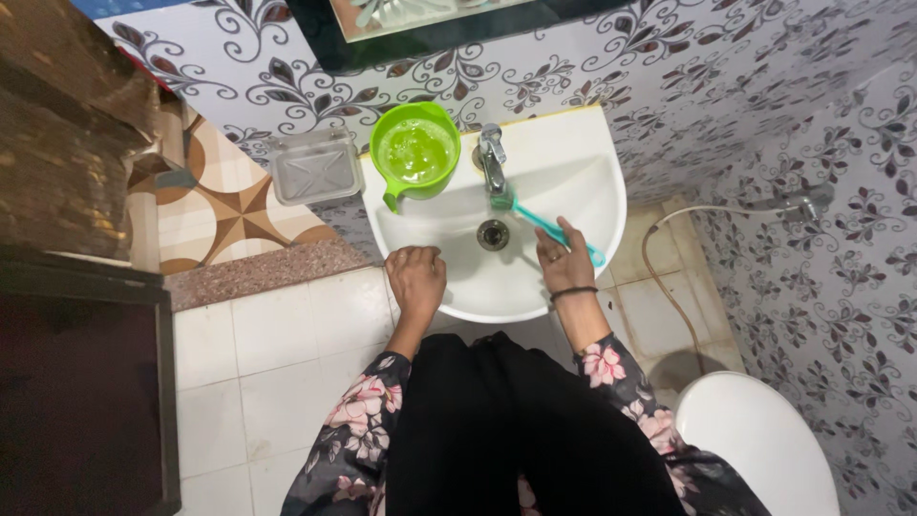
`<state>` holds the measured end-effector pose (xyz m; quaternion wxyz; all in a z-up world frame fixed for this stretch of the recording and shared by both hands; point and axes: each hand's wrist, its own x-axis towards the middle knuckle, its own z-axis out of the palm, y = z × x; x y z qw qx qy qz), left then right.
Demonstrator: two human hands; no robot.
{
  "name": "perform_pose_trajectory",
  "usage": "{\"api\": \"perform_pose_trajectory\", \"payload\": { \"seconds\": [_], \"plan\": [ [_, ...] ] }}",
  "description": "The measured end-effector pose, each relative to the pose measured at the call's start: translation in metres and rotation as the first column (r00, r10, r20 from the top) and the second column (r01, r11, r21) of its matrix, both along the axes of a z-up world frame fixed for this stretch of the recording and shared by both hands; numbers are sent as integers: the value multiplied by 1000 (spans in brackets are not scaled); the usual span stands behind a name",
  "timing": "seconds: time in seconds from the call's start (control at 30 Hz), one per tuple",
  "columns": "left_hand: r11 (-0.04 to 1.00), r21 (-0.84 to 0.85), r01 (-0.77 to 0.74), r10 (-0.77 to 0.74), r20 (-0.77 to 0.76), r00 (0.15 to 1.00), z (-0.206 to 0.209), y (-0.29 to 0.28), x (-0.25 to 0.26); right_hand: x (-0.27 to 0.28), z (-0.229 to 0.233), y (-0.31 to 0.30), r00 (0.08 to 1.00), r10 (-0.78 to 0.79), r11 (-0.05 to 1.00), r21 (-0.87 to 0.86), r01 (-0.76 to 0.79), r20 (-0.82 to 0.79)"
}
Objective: The person scrubs a white bathroom sink using a blue brush and soapy water from a green pitcher. They repeatedly dip the brush into the pitcher and scrub various areas of the sink basin and around the drain.
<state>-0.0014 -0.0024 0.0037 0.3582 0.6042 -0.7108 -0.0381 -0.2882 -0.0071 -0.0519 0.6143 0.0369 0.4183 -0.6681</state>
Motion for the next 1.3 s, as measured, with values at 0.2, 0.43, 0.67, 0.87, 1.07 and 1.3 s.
{"api": "perform_pose_trajectory", "payload": {
  "seconds": [0.2,0.43,0.67,0.87,1.07,1.3],
  "plan": [
    [1000,-17,13,-13,12,1000,2,1,-1,6,-23,-36,997,-55,991,125,49,51],
    [1000,1,26,-26,-43,999,3,3,2,-14,-23,-49,997,-71,997,43,71,-22],
    [999,-34,13,-15,-61,998,1,0,0,-41,-13,-75,991,-108,994,27,106,79],
    [1000,-5,18,-18,-34,999,0,-1,1,-38,-14,-67,986,-115,992,-66,107,-119],
    [1000,-12,20,-21,-52,998,-2,-1,1,-57,-20,-80,988,-21,995,-96,36,153],
    [999,-27,21,-23,-64,998,0,-1,1,-102,-10,-78,981,-188,982,-21,187,-58]
  ]
}}
